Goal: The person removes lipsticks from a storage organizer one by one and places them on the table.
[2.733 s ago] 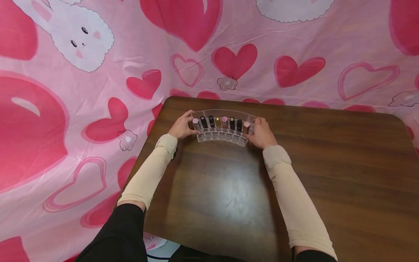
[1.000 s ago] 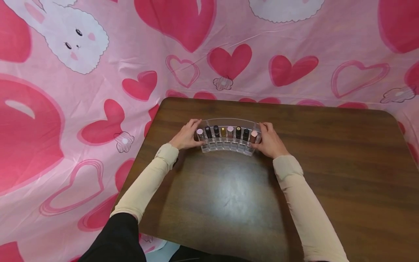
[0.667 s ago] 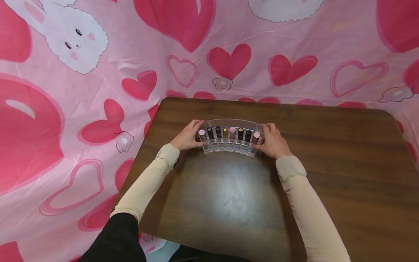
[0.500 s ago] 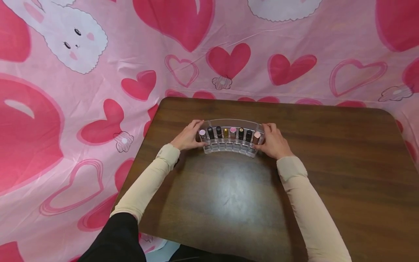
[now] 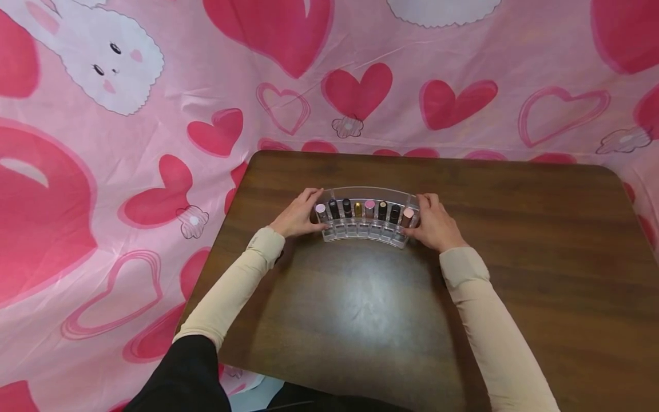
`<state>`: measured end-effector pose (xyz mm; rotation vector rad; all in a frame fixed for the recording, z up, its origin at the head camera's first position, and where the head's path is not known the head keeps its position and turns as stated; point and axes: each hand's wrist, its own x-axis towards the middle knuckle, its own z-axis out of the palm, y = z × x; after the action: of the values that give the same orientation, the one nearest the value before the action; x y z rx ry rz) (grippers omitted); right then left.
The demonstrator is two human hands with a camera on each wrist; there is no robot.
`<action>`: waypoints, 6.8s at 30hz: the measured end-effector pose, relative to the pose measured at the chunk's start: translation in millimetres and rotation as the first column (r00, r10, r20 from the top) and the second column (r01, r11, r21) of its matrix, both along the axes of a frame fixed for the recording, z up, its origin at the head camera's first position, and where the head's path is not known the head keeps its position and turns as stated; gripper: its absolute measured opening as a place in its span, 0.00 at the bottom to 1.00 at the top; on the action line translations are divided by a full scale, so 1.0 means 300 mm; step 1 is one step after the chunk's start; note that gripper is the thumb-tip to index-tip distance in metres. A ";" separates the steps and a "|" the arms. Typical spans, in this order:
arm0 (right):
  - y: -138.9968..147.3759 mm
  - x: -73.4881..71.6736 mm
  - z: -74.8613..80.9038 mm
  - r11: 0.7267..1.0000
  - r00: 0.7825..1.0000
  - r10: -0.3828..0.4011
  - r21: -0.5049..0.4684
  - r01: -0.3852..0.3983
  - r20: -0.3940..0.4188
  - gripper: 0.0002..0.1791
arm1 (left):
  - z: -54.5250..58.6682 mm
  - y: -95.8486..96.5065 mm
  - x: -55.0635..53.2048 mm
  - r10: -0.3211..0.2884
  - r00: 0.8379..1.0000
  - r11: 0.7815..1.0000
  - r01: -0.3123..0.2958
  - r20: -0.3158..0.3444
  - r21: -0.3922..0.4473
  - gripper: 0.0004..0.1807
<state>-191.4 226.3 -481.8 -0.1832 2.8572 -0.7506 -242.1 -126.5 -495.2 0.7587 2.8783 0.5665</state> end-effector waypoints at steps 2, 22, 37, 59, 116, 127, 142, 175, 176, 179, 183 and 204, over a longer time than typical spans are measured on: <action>0.005 0.005 0.002 1.000 1.000 -0.002 0.002 0.002 0.004 0.56 | 0.002 0.005 0.004 0.000 1.000 1.000 0.000 0.006 0.007 0.55; 0.040 0.073 0.015 0.999 1.000 0.021 0.027 -0.021 0.016 0.56 | -0.008 0.036 0.056 -0.045 0.999 0.998 0.044 -0.017 -0.034 0.55; 0.057 0.125 0.011 0.998 0.998 0.045 0.046 -0.042 -0.054 0.52 | 0.005 0.054 0.120 -0.072 0.996 0.995 0.068 -0.053 -0.077 0.54; 0.043 0.172 0.002 0.991 0.992 -0.069 -0.117 0.057 -0.102 0.51 | -0.031 0.063 0.148 -0.043 0.995 0.998 0.039 -0.089 -0.047 0.54; -0.074 0.238 -0.032 0.926 0.915 -0.305 -0.305 0.221 -0.263 0.16 | -0.048 0.095 0.135 -0.069 0.986 0.961 0.025 -0.151 -0.274 0.55; -0.086 0.239 -0.022 0.941 0.918 -0.292 -0.249 0.227 -0.268 0.12 | -0.044 0.088 0.144 -0.076 0.990 0.964 0.043 -0.119 -0.261 0.56; -0.075 0.236 -0.011 0.949 0.935 -0.274 -0.219 0.226 -0.226 0.13 | -0.051 0.088 0.148 -0.079 0.989 0.966 0.045 -0.122 -0.255 0.56; -0.060 0.251 0.007 0.915 0.915 -0.331 -0.314 0.252 -0.230 0.16 | -0.052 0.087 0.149 -0.069 0.993 0.985 0.052 -0.097 -0.167 0.56; -0.060 0.251 0.007 0.914 0.911 -0.337 -0.317 0.255 -0.238 0.15 | -0.051 0.087 0.149 -0.070 0.993 0.984 0.053 -0.095 -0.169 0.56; -0.060 0.253 0.012 0.905 0.897 -0.359 -0.333 0.267 -0.257 0.14 | -0.051 0.088 0.148 -0.070 0.993 0.984 0.054 -0.094 -0.171 0.56; -0.057 0.257 0.021 0.893 0.880 -0.386 -0.350 0.282 -0.278 0.14 | -0.052 0.089 0.145 -0.074 0.992 0.984 0.055 -0.103 -0.171 0.55; -0.034 0.273 0.053 0.863 0.850 -0.441 -0.397 0.313 -0.288 0.16 | -0.049 0.086 0.147 -0.072 0.992 0.986 0.056 -0.101 -0.155 0.57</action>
<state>-109.5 216.0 -466.0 0.2455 3.1339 -1.4296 -197.9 -100.7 -509.9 0.8785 2.9383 0.3027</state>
